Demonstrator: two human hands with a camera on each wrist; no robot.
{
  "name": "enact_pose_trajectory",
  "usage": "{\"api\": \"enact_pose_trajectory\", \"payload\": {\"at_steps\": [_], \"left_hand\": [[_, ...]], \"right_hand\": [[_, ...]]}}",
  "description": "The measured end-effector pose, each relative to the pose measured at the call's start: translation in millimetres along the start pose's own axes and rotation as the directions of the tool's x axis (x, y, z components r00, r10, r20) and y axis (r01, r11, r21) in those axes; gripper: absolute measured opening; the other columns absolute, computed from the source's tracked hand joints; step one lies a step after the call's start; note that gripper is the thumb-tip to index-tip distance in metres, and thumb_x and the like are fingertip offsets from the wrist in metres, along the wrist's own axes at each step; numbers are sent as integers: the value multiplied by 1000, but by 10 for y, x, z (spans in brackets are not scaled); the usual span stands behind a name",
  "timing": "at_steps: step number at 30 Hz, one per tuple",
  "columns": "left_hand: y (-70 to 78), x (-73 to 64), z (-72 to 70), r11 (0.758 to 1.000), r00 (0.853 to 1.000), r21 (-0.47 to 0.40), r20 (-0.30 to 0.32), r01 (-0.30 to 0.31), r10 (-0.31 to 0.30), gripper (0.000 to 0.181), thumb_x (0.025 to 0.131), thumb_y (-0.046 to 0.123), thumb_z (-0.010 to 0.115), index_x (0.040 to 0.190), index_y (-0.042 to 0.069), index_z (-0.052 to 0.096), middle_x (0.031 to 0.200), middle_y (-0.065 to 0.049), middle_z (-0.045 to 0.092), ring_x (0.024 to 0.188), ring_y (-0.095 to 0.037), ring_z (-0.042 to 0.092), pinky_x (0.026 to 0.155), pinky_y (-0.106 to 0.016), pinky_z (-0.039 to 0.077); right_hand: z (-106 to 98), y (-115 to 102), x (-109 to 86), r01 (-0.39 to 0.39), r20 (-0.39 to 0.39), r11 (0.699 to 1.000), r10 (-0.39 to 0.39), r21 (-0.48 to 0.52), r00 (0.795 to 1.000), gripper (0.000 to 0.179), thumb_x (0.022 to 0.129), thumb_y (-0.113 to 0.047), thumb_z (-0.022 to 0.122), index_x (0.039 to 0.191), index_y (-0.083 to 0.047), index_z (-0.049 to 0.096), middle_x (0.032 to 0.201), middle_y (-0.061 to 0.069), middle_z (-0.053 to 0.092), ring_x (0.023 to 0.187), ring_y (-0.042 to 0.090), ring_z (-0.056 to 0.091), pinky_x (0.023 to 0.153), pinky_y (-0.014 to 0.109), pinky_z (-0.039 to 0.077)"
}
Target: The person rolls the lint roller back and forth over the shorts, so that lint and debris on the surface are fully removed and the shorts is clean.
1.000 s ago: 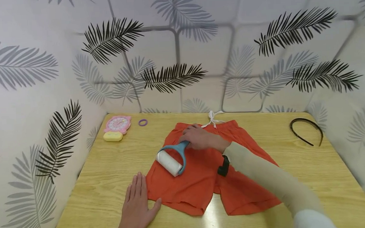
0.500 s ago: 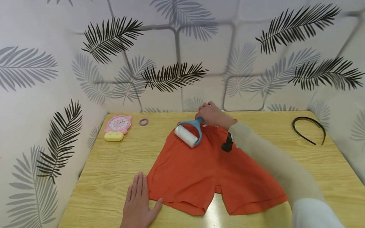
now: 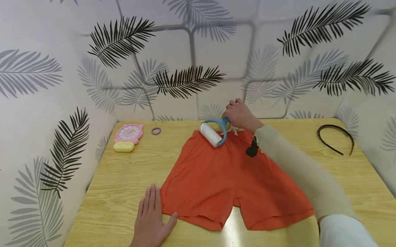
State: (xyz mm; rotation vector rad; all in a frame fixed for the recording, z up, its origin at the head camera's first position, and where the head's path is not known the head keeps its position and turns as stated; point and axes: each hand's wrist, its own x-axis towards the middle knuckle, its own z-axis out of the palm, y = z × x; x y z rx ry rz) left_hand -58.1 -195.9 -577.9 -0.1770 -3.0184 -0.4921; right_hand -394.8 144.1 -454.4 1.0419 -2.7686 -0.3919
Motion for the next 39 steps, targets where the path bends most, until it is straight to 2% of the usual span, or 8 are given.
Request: {"api": "enact_pose_trajectory", "payload": {"at_steps": [5,8,13,18,25,32,36,39], "left_hand": [[7,43,13,1000,1000,-1,8,-1,1,102,99,64,57,166,-2,16,174,-18,10,161,-34,8,126,-56,15],[19,47,3,1000,1000,-7,23,8,-8,102,99,64,56,166,-2,16,175,-18,8,161,-35,8,126,-56,14],[29,41,-25,1000,999,-9,32,18,-18,102,99,63,57,165,-2,17,174,-18,9,161,-36,9,125,-56,15],[30,38,-33,1000,1000,-17,1,1,-1,101,98,59,62,164,-4,21,173,-20,14,160,-38,13,124,-57,18],[36,38,-3,999,995,-5,-88,-40,39,99,93,52,69,162,-7,28,170,-23,24,157,-40,22,122,-56,22],[24,12,17,989,969,65,-202,-131,141,88,90,37,67,158,-7,35,165,-25,34,152,-41,33,118,-52,27],[-14,3,41,983,957,88,-228,-161,177,86,89,34,68,157,-8,36,164,-26,36,151,-42,34,117,-52,27],[-15,4,41,987,967,74,-203,-145,157,86,90,33,67,158,-8,34,165,-25,33,152,-43,32,118,-53,26]], "right_hand": [[-186,-10,-57,47,-132,997,-40,54,990,19,90,-15,83,109,-19,81,105,13,67,105,35,59,103,53,42],[-358,-106,-114,92,-137,981,-69,173,988,22,89,-13,84,111,-16,78,109,13,66,108,36,58,108,56,38],[-554,-510,-272,152,-73,893,-134,423,988,23,96,-22,78,114,-11,69,109,10,62,106,33,54,103,56,35],[-595,-1038,-535,224,-1,798,-270,560,963,22,104,-31,66,113,-11,60,99,2,56,101,24,49,92,48,34],[-657,-1582,-896,400,-14,783,-448,477,894,26,102,-32,69,122,-17,63,110,-6,63,101,14,47,92,37,36],[-642,-1869,-1088,538,-83,759,-549,366,831,29,100,-40,70,121,-21,65,108,-8,63,99,10,46,97,34,39],[-616,-1922,-1119,563,-83,753,-572,341,816,31,99,-44,68,121,-22,66,107,-9,63,98,10,45,98,34,39],[-597,-1918,-1119,550,-78,757,-562,352,823,32,99,-43,70,123,-22,67,110,-8,65,99,10,46,99,35,39]]}}
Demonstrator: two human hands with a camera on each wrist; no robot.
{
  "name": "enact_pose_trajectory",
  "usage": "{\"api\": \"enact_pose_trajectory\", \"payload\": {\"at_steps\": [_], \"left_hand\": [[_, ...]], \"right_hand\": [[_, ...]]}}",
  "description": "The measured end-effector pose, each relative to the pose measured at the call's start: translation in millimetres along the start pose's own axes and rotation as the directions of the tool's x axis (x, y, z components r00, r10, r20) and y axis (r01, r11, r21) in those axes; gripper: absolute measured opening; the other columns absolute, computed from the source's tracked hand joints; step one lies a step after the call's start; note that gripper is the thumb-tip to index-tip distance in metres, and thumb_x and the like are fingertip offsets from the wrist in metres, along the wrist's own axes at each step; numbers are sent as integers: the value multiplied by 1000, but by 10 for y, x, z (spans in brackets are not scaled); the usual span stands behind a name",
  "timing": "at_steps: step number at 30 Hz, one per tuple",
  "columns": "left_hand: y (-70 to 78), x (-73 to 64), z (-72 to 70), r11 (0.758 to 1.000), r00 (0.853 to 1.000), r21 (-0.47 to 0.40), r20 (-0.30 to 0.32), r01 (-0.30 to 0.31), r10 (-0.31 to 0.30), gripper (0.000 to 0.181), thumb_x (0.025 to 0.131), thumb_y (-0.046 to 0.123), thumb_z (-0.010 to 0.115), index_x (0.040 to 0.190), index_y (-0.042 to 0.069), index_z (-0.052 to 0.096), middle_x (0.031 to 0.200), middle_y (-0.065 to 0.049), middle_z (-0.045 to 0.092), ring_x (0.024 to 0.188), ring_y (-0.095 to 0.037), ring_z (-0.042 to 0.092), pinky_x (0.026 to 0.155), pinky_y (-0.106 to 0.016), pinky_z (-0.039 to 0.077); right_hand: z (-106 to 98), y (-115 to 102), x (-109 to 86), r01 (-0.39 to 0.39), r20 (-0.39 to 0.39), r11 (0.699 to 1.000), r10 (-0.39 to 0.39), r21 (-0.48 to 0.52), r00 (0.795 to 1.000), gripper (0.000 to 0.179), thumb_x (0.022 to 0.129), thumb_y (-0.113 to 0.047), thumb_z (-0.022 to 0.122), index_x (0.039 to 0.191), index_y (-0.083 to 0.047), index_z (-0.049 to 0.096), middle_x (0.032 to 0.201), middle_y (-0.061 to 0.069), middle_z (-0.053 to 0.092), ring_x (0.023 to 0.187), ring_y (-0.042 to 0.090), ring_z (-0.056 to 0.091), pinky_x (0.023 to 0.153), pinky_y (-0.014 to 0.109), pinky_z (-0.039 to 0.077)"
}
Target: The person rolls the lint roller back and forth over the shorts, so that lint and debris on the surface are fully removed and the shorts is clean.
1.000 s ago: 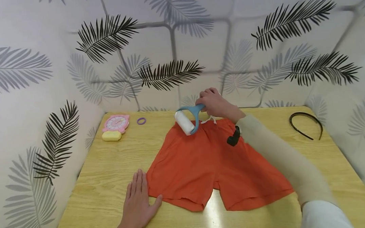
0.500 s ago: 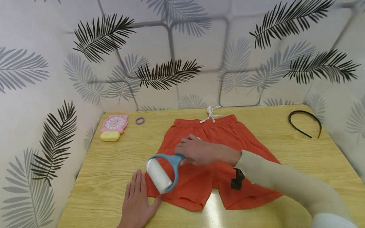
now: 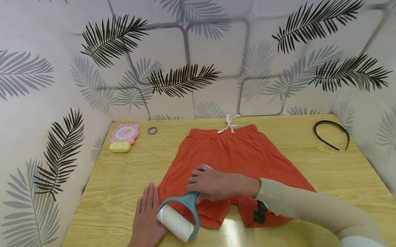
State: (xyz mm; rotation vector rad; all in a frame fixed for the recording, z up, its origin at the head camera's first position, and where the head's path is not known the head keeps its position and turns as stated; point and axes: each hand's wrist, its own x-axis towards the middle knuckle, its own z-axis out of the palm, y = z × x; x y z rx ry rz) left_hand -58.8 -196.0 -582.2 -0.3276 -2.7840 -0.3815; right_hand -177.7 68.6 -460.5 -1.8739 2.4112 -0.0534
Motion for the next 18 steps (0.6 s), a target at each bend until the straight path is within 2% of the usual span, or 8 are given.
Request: {"api": "enact_pose_trajectory", "payload": {"at_steps": [3,7,11,18], "left_hand": [[3,15,-2,999,998,-18,51,43,-42,87,92,35,66,160,-7,31,168,-24,29,155,-40,28,120,-54,24],[9,33,-14,994,987,-29,125,104,-100,96,94,48,67,163,-5,26,171,-21,22,158,-37,21,123,-53,19],[23,40,-17,991,984,-35,130,128,-122,101,93,56,67,163,-4,26,171,-20,22,158,-37,21,124,-54,19],[25,45,-8,989,982,-42,132,140,-133,101,94,56,67,164,-3,25,172,-19,21,159,-37,19,124,-52,17]], "right_hand": [[10,53,-17,-26,-5,999,26,22,1000,33,97,-40,73,124,-22,68,112,-8,66,100,10,47,99,35,40],[23,158,-40,-65,-1,997,65,41,998,33,96,-37,76,125,-22,69,115,-7,67,101,11,48,99,36,40],[48,258,-55,-94,5,995,94,29,996,33,94,-35,79,123,-21,70,112,-6,67,100,12,48,97,37,41],[103,391,-86,-114,27,990,112,82,993,32,94,-35,78,122,-21,71,109,-6,66,99,12,47,96,38,41]]}}
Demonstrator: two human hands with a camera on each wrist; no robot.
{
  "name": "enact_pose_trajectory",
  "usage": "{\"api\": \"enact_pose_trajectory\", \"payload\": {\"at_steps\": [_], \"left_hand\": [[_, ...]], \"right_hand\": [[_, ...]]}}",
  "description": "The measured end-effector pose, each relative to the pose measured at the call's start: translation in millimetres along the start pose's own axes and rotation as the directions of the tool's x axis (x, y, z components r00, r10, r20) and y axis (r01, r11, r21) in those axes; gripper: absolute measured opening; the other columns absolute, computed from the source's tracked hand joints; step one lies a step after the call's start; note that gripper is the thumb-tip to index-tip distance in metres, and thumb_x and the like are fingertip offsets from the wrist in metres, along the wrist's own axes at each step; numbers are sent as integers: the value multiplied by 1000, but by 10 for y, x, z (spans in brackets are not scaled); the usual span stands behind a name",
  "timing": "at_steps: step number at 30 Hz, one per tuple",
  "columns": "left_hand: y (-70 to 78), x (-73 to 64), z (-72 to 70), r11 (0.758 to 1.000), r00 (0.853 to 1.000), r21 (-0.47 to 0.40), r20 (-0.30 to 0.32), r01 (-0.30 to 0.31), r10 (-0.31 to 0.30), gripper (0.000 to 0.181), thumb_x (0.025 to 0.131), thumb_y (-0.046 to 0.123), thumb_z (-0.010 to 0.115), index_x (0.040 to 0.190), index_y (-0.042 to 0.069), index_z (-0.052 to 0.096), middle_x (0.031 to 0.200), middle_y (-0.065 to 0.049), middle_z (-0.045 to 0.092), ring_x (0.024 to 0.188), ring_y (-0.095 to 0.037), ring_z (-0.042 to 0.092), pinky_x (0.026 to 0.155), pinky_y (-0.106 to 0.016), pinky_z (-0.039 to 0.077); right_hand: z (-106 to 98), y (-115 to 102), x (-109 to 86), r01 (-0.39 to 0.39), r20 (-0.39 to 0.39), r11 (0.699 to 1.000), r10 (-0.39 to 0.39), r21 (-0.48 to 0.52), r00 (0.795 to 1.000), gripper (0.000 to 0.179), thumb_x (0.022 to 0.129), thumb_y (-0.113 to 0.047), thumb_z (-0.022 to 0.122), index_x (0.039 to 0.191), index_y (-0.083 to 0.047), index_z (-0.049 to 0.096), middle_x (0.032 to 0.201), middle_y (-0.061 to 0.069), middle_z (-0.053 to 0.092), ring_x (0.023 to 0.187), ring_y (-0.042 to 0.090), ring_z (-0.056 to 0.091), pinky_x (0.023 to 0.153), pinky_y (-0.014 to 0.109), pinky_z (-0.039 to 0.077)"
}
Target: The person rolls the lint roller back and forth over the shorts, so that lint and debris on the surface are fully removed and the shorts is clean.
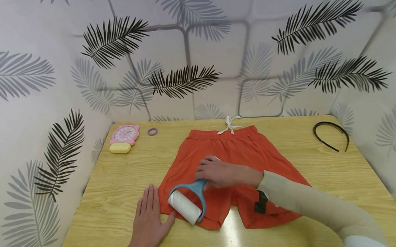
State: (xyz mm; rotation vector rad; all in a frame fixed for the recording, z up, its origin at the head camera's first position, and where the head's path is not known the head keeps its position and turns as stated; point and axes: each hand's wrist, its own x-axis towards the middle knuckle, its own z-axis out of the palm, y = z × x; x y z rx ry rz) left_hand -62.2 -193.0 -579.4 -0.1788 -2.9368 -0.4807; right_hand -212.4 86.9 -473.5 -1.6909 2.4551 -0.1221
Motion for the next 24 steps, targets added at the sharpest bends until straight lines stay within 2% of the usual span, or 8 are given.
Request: {"api": "enact_pose_trajectory", "payload": {"at_steps": [5,12,17,24], "left_hand": [[0,4,-7,1000,1000,-12,-10,-13,13,100,94,55,68,163,-3,26,171,-20,22,158,-38,21,124,-53,18],[10,-5,-42,1000,999,-18,33,-6,6,100,97,57,64,164,-3,23,173,-20,18,159,-38,17,124,-55,17],[9,-8,-32,1000,1000,-14,12,-12,12,99,97,58,63,164,-4,24,172,-20,20,158,-39,19,123,-55,19],[-9,-2,-22,1000,999,-8,33,-4,5,99,97,59,62,165,-2,22,173,-18,17,160,-37,16,124,-53,16]], "right_hand": [[-3,111,-11,-28,26,996,26,85,999,32,97,-30,75,127,-21,70,114,-5,67,106,13,50,100,41,40],[-19,353,-43,-68,23,990,66,123,998,31,98,-21,74,129,-17,70,120,0,68,114,20,55,103,48,39],[-58,568,-90,-135,27,977,132,163,991,31,98,-17,75,129,-15,71,122,3,69,118,25,56,107,55,37],[-5,921,-166,-228,13,960,229,160,973,31,98,-15,75,129,-15,71,128,6,69,127,30,55,109,59,35]]}}
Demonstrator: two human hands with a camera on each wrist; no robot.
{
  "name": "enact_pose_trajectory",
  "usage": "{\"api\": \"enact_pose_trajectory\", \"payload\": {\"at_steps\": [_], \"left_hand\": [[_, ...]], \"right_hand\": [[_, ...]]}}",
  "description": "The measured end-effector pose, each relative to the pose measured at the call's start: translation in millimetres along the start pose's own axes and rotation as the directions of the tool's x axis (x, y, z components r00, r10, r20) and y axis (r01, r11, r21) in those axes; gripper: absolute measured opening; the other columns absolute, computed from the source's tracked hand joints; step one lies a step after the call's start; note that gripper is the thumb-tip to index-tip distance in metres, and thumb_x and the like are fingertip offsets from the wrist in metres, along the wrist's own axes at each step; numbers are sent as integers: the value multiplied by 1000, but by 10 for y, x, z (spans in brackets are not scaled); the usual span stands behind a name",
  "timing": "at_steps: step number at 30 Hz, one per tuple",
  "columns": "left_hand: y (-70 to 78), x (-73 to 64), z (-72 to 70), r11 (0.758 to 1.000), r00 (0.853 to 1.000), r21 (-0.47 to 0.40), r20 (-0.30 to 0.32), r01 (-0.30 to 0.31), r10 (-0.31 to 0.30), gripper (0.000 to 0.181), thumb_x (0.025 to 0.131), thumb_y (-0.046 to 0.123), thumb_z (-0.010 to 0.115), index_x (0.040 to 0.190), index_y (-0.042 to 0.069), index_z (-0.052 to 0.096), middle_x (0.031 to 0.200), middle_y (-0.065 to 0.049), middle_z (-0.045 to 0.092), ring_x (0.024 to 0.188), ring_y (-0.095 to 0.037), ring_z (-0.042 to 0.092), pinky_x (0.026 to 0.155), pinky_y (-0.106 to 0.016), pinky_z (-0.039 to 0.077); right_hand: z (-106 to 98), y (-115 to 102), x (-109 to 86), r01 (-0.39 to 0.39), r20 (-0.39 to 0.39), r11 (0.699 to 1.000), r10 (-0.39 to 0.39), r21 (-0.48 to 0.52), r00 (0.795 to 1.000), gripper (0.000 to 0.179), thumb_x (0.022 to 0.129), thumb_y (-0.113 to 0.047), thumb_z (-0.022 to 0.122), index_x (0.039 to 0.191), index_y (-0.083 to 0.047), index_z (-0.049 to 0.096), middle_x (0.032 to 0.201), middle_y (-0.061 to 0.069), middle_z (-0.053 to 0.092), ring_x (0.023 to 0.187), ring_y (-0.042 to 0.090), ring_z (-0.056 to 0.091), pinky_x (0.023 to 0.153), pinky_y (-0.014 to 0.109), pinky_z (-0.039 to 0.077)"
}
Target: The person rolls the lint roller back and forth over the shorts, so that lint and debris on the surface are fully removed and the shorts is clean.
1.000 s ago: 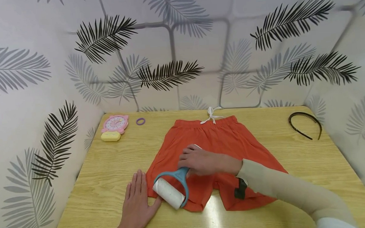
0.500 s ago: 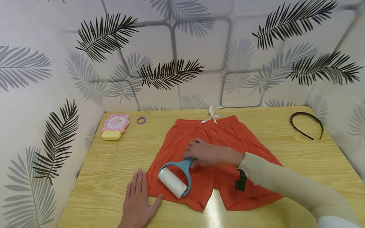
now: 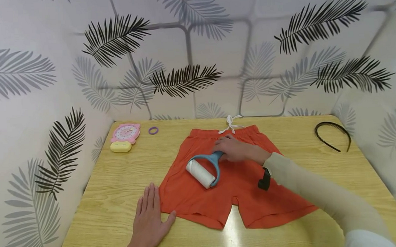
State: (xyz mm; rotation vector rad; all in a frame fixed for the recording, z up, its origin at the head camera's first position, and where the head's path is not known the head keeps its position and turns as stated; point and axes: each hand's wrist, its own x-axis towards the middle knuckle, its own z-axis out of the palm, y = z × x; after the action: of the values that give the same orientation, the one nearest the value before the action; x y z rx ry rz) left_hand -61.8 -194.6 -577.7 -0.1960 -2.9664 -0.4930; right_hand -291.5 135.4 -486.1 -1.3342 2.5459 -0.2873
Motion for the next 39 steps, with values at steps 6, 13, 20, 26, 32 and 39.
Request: {"api": "enact_pose_trajectory", "payload": {"at_steps": [6,13,20,26,32,39], "left_hand": [[-1,1,-4,1000,1000,1,-24,-19,19,98,97,57,64,163,-4,26,172,-20,21,158,-39,20,123,-55,19],[10,10,-30,1000,999,-7,44,16,-16,100,98,58,62,165,-2,20,174,-18,15,160,-36,13,125,-56,15],[24,5,-39,999,998,-13,63,33,-32,100,97,58,63,165,-2,19,174,-18,13,161,-36,12,125,-56,15],[41,-1,-43,1000,1000,-15,26,17,-16,100,96,56,65,164,-3,22,173,-19,17,159,-38,16,123,-57,18],[41,5,-32,1000,999,-10,27,18,-17,100,96,56,65,165,-3,22,173,-19,16,159,-38,16,124,-57,17],[29,12,-23,999,997,-16,64,36,-35,100,97,57,63,166,-1,18,174,-18,12,161,-36,12,125,-57,15]], "right_hand": [[-88,206,-37,-62,-41,997,61,-37,997,31,95,-14,77,126,-14,72,128,9,68,134,39,52,112,65,33],[-205,503,-110,-158,-80,976,147,-150,986,33,97,-14,75,130,-14,72,125,12,67,122,37,56,107,63,37],[-352,807,-217,-226,-168,967,205,-116,964,28,93,-13,80,120,-13,75,117,11,69,116,37,57,106,64,35],[-403,1007,-317,-301,-204,949,278,-92,939,22,92,-10,80,113,-8,74,109,13,69,110,39,58,104,66,36],[-478,1167,-422,-370,-219,923,342,-104,914,24,95,-15,77,117,-6,74,109,15,68,110,41,59,103,68,36],[-575,1151,-549,-386,-262,922,366,-27,893,22,97,-12,73,115,0,70,110,20,65,109,44,57,101,69,35]]}}
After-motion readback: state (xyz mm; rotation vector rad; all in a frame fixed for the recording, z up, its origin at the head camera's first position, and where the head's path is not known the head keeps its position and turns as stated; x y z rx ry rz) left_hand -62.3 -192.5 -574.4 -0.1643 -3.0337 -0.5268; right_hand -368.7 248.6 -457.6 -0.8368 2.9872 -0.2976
